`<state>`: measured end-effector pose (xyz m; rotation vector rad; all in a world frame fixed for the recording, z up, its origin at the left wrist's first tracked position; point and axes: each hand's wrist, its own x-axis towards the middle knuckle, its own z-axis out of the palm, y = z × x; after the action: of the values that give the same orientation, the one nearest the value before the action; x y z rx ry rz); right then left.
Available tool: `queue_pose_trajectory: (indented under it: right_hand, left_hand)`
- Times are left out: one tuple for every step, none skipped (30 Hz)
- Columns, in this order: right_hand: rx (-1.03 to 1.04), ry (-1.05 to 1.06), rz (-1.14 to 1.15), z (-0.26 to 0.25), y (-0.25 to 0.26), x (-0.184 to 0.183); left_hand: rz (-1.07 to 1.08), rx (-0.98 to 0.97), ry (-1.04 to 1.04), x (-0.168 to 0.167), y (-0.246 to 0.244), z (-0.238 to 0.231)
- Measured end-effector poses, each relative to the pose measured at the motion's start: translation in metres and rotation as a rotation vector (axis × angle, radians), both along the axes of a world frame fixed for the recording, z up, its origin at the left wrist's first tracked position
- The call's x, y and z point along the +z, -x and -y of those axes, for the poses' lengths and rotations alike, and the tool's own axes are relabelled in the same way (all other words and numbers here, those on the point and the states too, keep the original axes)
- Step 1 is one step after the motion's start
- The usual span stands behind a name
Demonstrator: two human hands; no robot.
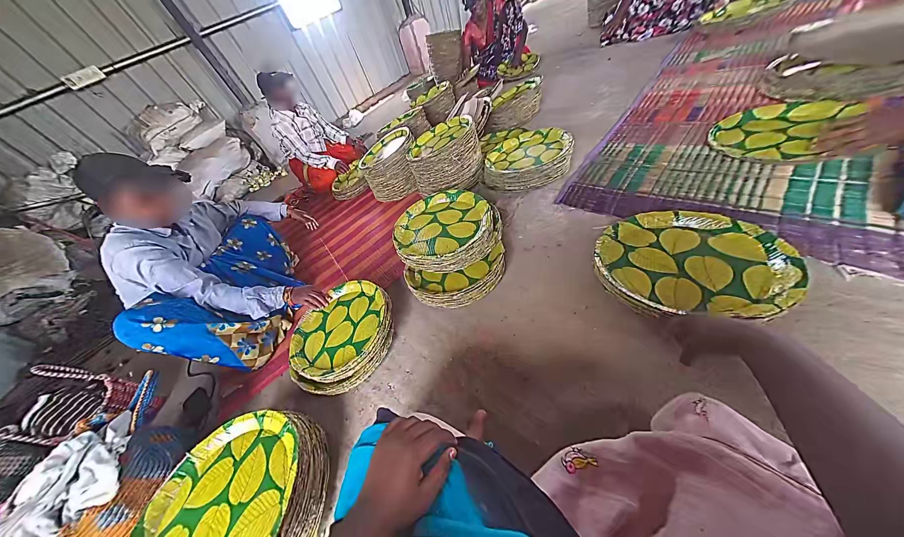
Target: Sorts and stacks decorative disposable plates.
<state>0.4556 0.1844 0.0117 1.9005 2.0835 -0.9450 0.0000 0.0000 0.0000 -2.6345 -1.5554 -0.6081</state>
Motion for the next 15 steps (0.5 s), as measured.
queue_pose_trajectory:
  right_hand:
    - [0.045,-0.163,-0.090,-0.025,-0.025,-0.028]
    - [-0.010,-0.281,-0.159,-0.040,-0.034,-0.048]
    - [-0.108,-0.364,-0.139,-0.047,-0.034,-0.063]
    - [-0.184,-0.383,-0.054,-0.047,-0.031,-0.076]
    - [-0.217,-0.354,0.041,-0.045,-0.029,-0.088]
    - [-0.212,-0.304,0.132,-0.040,-0.028,-0.099]
    - [-0.200,-0.261,0.194,-0.035,-0.027,-0.109]
    - [-0.200,-0.250,0.246,-0.029,-0.026,-0.117]
    - [-0.197,-0.267,0.290,-0.023,-0.022,-0.115]
    - [-0.190,-0.288,0.325,-0.020,-0.017,-0.109]
    - [-0.179,-0.298,0.340,-0.018,-0.012,-0.102]
    - [-0.175,-0.279,0.349,-0.016,-0.007,-0.096]
    - [-0.169,-0.264,0.362,-0.012,-0.002,-0.092]
    - [-0.160,-0.250,0.380,-0.006,0.003,-0.089]
    - [-0.157,-0.243,0.390,0.002,0.009,-0.085]
  left_hand:
    - [-0.013,0.007,0.008,0.002,0.000,0.000]
    - [-0.020,0.014,0.016,0.004,-0.001,0.000]
    - [-0.025,0.020,0.022,0.004,-0.001,0.001]
    - [-0.024,0.023,0.028,0.004,-0.002,0.003]
    - [-0.022,0.025,0.036,0.003,-0.002,0.004]
    - [-0.022,0.026,0.044,0.003,-0.002,0.005]
    - [-0.026,0.031,0.061,0.004,-0.001,0.003]
    - [-0.035,0.043,0.108,0.006,-0.002,0.002]
    - [-0.052,0.065,0.207,0.013,-0.004,0.000]
    - [-0.097,0.103,0.378,0.026,-0.008,-0.004]
    - [-0.179,0.149,0.600,0.044,-0.016,-0.013]
    - [-0.275,0.178,0.773,0.060,-0.025,-0.023]
    - [-0.366,0.186,0.881,0.073,-0.037,-0.032]
    - [-0.439,0.187,0.925,0.084,-0.052,-0.039]
    - [-0.465,0.169,0.900,0.090,-0.069,-0.045]
